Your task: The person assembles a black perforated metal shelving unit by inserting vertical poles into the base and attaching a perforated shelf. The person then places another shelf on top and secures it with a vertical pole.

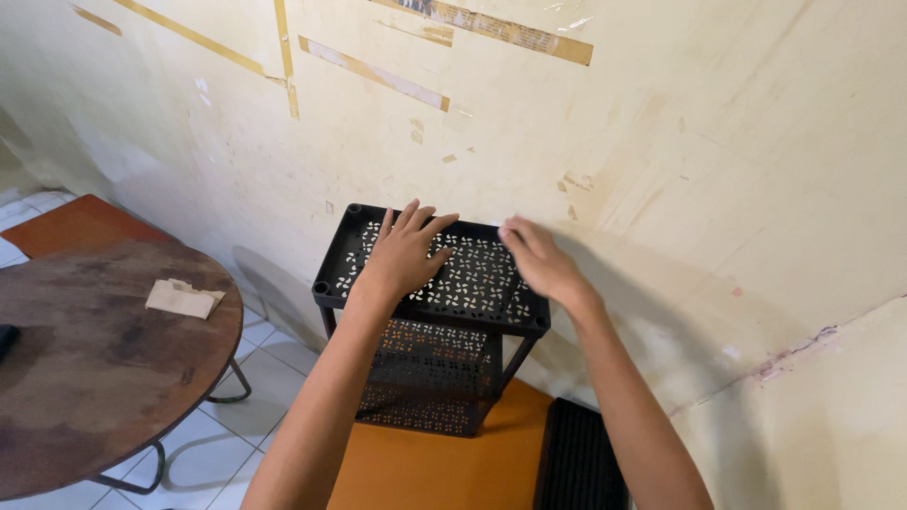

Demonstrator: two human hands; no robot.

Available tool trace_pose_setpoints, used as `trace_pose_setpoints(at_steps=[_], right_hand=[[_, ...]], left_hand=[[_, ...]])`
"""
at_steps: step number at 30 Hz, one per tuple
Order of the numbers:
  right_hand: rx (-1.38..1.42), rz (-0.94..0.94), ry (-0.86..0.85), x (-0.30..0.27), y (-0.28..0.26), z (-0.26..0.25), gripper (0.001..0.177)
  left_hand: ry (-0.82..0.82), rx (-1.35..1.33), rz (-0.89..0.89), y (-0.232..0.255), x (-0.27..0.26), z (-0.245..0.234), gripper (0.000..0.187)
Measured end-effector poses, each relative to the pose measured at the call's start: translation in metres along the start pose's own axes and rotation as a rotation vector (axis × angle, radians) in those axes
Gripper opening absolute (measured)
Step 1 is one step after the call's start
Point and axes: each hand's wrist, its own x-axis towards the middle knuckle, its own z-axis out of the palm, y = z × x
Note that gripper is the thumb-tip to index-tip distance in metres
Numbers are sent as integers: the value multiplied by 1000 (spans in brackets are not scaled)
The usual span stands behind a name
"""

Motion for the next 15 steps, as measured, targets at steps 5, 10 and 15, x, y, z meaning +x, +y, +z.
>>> trace_pose_setpoints(at_steps=[5,10,15], right_hand=[[-362,-215,126,-1,-2,23,83],[-297,-196,117,0,9,25,81],[-298,-232,120,2,1,24,79]], left_hand=[[20,-66,28,3,2,-17,54],[120,-93,21,-6,-5,-69,46],[292,76,-64,-21,-36,-86,55]])
